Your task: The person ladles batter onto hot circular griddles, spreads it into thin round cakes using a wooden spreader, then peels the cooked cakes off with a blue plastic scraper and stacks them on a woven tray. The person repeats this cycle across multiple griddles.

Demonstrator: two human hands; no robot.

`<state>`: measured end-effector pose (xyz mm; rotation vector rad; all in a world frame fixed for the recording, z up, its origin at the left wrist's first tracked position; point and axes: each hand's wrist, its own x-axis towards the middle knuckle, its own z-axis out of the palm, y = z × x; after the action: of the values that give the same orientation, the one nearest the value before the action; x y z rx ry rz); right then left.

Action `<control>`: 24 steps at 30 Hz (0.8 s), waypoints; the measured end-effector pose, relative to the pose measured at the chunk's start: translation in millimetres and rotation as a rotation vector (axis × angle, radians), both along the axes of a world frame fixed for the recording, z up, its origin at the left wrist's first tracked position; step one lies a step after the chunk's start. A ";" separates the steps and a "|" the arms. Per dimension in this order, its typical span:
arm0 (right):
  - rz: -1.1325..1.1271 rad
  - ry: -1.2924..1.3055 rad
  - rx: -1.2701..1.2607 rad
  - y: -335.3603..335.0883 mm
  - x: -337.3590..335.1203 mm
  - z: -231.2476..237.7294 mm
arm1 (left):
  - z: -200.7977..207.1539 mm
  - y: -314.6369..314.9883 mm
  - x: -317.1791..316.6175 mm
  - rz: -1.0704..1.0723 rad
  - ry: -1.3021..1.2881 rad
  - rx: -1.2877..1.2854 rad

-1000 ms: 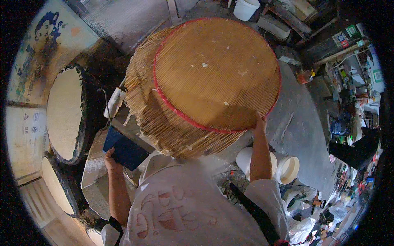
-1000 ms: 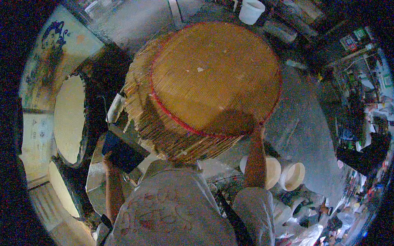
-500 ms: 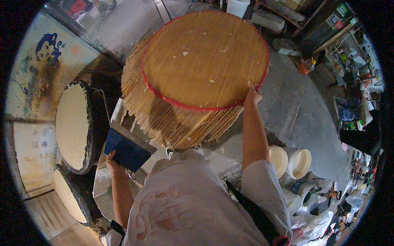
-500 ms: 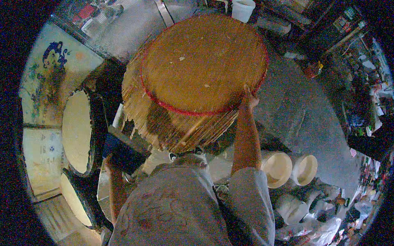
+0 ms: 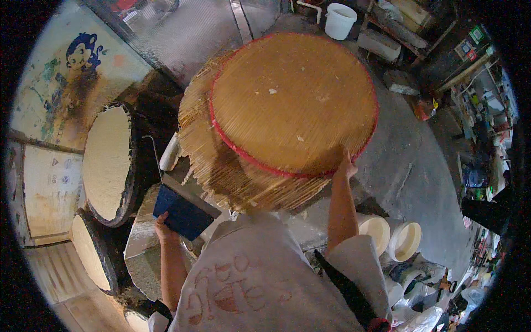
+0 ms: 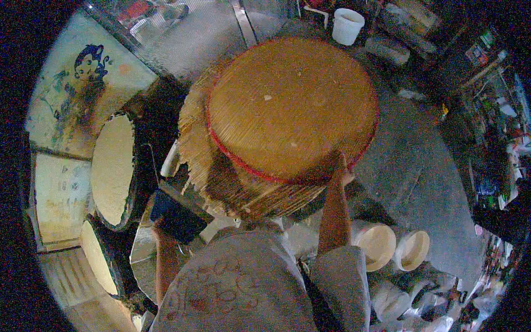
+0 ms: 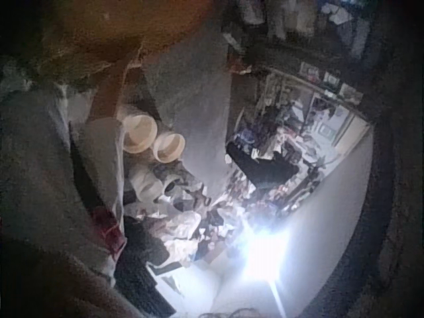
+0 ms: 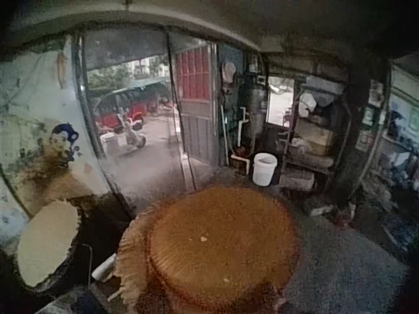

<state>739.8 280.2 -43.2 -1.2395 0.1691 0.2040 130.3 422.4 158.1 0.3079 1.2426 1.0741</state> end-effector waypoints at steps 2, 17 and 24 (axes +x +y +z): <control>0.071 -0.044 -0.023 -13.0 2.8 -15.6 | 1.9 0.3 1.9 0.019 -0.032 -0.023; 0.216 0.166 -0.454 -98.7 44.5 30.3 | 5.7 -2.6 31.6 -0.002 0.029 -0.022; 0.361 0.018 -0.550 -107.4 86.9 -11.2 | 18.6 11.4 63.8 -0.027 0.026 -0.088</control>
<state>826.7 172.8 -54.4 -1.8135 0.0116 0.5043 194.1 433.8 176.7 0.2713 1.3013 0.9919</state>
